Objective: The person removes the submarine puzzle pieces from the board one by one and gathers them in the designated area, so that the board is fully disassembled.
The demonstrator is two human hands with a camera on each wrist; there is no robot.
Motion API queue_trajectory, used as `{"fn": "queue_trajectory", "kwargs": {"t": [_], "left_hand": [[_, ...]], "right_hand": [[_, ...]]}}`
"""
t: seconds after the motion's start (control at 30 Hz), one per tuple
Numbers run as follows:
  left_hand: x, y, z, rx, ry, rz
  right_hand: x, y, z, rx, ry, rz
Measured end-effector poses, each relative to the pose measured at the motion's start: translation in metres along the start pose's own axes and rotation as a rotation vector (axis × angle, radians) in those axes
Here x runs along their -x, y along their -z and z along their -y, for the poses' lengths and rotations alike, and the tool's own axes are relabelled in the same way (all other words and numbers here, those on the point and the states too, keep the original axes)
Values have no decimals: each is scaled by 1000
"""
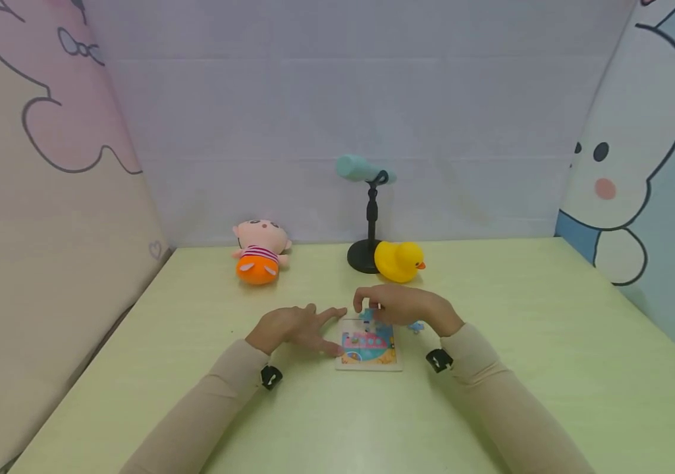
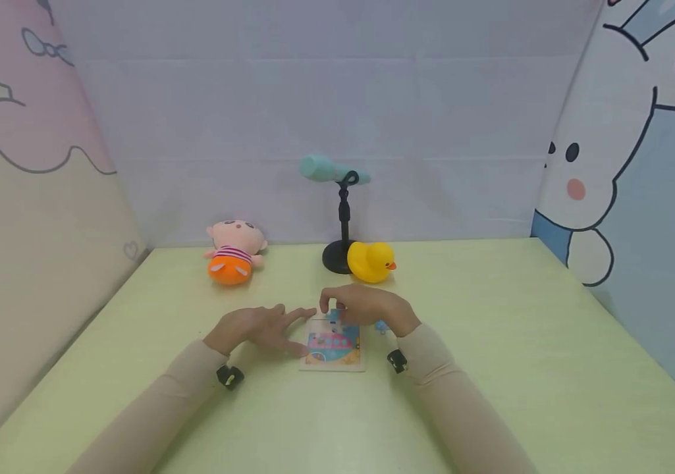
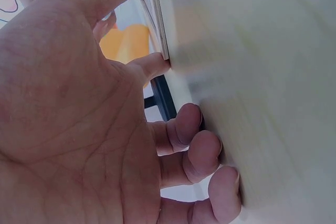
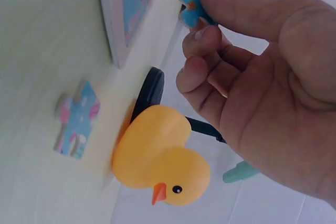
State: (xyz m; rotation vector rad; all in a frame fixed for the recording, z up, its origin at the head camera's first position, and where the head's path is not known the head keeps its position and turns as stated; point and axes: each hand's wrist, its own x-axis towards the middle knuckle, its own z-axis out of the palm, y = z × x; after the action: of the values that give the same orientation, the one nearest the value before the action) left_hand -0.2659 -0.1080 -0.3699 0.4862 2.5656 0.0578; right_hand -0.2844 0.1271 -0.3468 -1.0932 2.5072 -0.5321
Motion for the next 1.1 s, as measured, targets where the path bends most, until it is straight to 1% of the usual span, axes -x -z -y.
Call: {"fn": "queue_trajectory", "kwargs": {"t": [0.13,0.23,0.37,0.5,0.67,0.9,1.1], "left_hand": [[0,0,-1,7,3,11],[-1,1,-1,11,2,12],[-2,3,-1,13,-12,4],[-2,2,-1,20,-18,5],[-3,-1,0,26,-22,13],[-3,1,1,19,-36,1],[-3,1,0,36,-30,17]], "right_hand": [[9,9,-3,-58,-43,23],[17,15,-4,-92,-56,20],[25,26,-9,-92,-62,12],[32,34,-15,-88,-43,7],[41,38,-24,-123,-17,6],[52,45,-39,-130,-60,18],[58,46,-49,-169,-78,43]]}}
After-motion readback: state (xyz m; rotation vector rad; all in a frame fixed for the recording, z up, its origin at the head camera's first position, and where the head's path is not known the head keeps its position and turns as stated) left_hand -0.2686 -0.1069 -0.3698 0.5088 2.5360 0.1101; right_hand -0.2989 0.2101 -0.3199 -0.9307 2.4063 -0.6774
